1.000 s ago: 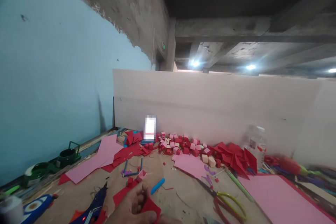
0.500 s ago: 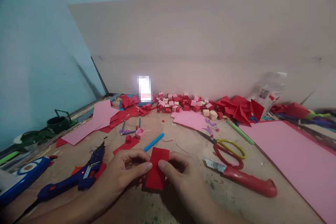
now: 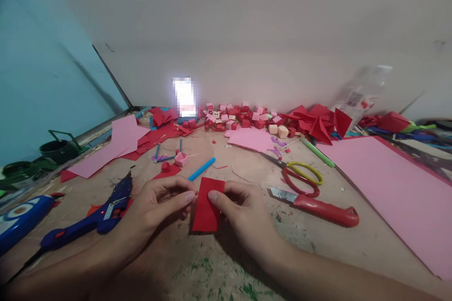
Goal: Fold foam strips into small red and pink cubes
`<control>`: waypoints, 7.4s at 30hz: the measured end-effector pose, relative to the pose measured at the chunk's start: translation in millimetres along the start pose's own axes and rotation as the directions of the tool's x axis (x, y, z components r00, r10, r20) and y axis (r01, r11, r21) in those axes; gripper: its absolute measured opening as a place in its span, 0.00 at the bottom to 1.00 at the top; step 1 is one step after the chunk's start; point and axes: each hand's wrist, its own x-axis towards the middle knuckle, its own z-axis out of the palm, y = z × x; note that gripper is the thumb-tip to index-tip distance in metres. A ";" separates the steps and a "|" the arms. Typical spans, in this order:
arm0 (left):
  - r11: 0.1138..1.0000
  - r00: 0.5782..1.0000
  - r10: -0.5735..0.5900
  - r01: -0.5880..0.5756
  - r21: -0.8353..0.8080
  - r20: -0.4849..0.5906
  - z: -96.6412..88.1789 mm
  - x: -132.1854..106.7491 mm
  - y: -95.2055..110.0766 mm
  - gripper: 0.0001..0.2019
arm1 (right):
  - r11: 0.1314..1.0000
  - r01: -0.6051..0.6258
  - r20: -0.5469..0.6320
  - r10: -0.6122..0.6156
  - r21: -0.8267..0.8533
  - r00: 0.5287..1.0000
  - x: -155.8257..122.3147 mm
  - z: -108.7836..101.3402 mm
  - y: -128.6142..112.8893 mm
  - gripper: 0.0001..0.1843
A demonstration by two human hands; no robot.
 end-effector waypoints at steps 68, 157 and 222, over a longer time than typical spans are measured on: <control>0.986 0.982 -0.076 0.048 0.162 0.170 2.5 -0.6 -3.3 0.14 | 0.932 0.042 0.047 -0.027 -0.360 0.999 4.3 -11.3 -6.2 0.17; 0.999 0.996 -0.031 0.033 -0.025 0.085 -0.1 3.6 -11.2 0.15 | 0.953 -0.004 0.310 0.103 -0.304 0.945 1.4 -12.9 -7.2 0.23; 0.908 0.975 0.210 -0.166 0.386 -0.076 1.6 -3.8 3.2 0.06 | 0.850 0.154 0.105 -0.116 -0.504 0.988 6.3 -15.6 -3.2 0.09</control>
